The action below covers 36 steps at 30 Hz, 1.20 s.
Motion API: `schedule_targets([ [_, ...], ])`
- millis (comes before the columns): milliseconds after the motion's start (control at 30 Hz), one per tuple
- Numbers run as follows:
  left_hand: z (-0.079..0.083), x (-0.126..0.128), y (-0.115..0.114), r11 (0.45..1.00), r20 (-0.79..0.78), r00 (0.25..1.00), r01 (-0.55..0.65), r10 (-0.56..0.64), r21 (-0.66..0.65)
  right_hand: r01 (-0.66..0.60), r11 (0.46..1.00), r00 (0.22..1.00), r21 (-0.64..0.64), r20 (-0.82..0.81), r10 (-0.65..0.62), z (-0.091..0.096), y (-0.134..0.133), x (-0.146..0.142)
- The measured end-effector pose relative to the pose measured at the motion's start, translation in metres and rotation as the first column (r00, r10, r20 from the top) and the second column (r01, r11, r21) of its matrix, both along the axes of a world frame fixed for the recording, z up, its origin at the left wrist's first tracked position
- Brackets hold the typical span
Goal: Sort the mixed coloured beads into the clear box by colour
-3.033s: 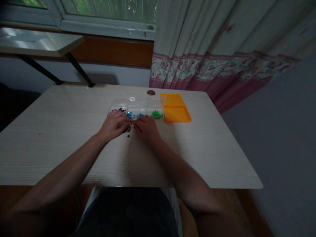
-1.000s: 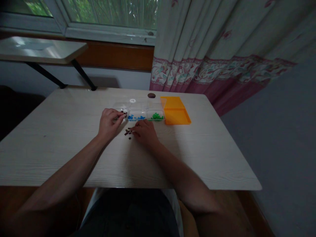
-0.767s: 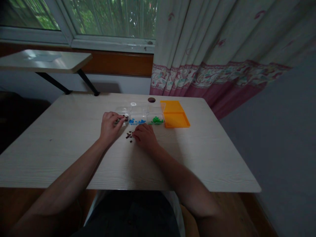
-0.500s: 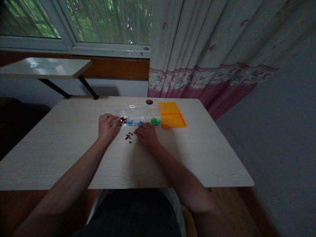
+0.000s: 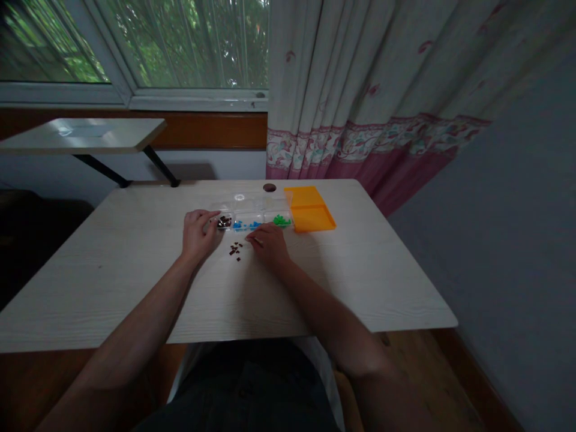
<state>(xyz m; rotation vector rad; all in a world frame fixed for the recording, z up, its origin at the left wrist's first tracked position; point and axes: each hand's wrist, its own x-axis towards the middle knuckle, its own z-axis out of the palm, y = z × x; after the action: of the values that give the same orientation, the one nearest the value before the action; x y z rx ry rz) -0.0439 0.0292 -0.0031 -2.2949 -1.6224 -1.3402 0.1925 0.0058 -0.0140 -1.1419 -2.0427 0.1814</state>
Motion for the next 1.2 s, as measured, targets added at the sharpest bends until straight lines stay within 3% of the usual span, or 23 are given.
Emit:
schedule_targets([
  [133,0.003,0.013,-0.008,0.951,-0.082,0.950,0.293,-0.301,-0.097,0.025,1.000,0.999,0.000,-0.037,-0.025,0.001,0.002,0.000],
  [267,0.004,0.023,-0.015,0.905,-0.136,0.897,0.401,-0.420,-0.142,0.016,1.000,0.997,0.022,-0.074,-0.015,0.000,0.004,0.000],
  [767,-0.006,0.030,-0.016,0.884,-0.090,0.880,0.466,-0.467,-0.038,-0.022,1.000,0.995,0.010,-0.093,0.022,-0.007,0.001,-0.006],
  [1033,-0.007,0.031,-0.016,0.891,-0.109,0.884,0.453,-0.454,-0.033,-0.034,0.998,0.989,0.054,-0.139,0.042,-0.011,0.003,-0.006],
  [1200,-0.007,0.031,-0.016,0.897,-0.106,0.891,0.443,-0.441,-0.001,-0.031,0.999,0.983,0.016,-0.179,0.034,-0.015,0.003,-0.008],
])
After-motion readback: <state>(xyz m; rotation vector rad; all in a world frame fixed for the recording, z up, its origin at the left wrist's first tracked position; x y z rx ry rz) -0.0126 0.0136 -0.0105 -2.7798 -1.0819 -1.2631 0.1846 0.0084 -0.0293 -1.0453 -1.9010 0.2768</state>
